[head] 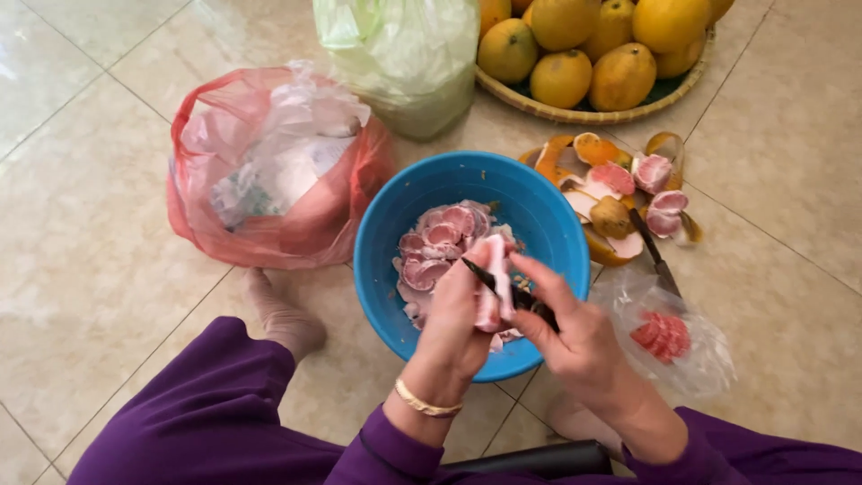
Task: Peeling the thin white skin off pomelo segments using a small knife
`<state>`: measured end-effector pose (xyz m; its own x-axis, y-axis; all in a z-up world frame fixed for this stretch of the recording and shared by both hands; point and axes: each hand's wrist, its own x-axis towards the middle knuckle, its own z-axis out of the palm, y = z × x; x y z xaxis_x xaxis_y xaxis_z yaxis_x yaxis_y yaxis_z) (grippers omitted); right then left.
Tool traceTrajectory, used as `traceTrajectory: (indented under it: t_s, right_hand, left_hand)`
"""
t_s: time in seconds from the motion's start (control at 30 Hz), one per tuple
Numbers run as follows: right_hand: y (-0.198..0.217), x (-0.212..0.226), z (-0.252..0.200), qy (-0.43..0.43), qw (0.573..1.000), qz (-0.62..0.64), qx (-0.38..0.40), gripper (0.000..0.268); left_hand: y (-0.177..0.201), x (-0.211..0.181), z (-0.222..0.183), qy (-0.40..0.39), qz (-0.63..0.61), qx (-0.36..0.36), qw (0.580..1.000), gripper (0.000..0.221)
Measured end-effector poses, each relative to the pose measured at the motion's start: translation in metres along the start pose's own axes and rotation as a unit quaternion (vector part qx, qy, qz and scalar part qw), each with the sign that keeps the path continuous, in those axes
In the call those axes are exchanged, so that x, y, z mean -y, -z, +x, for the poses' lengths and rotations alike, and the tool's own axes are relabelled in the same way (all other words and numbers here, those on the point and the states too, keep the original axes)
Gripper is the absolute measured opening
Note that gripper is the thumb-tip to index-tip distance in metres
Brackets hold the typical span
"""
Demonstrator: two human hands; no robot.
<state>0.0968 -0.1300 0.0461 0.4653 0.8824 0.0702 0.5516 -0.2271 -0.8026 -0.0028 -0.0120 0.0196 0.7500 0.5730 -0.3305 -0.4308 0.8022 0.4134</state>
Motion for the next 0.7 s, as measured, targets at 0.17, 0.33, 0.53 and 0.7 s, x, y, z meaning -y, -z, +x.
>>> traceTrajectory:
  t_s: [0.17,0.33,0.53,0.7]
  right_hand:
    - [0.004,-0.006,0.002,-0.030,0.999,0.029,0.008,0.063]
    - [0.011,-0.005,0.008,0.019,0.998,0.051,0.022,0.059]
    - [0.013,-0.019,0.011,0.050,0.994,0.082,0.042,0.046]
    - [0.022,-0.034,0.026,-0.106,0.941,0.322,-0.003,0.039]
  left_hand:
    - [-0.005,0.005,-0.001,0.019,0.021,-0.047,0.998,0.029]
    - [-0.013,-0.002,-0.004,0.012,0.019,-0.022,1.000,0.024]
    - [-0.008,0.006,0.000,0.013,0.051,-0.021,0.998,0.030]
    - [0.010,0.007,0.011,0.008,0.006,0.081,0.997,0.025]
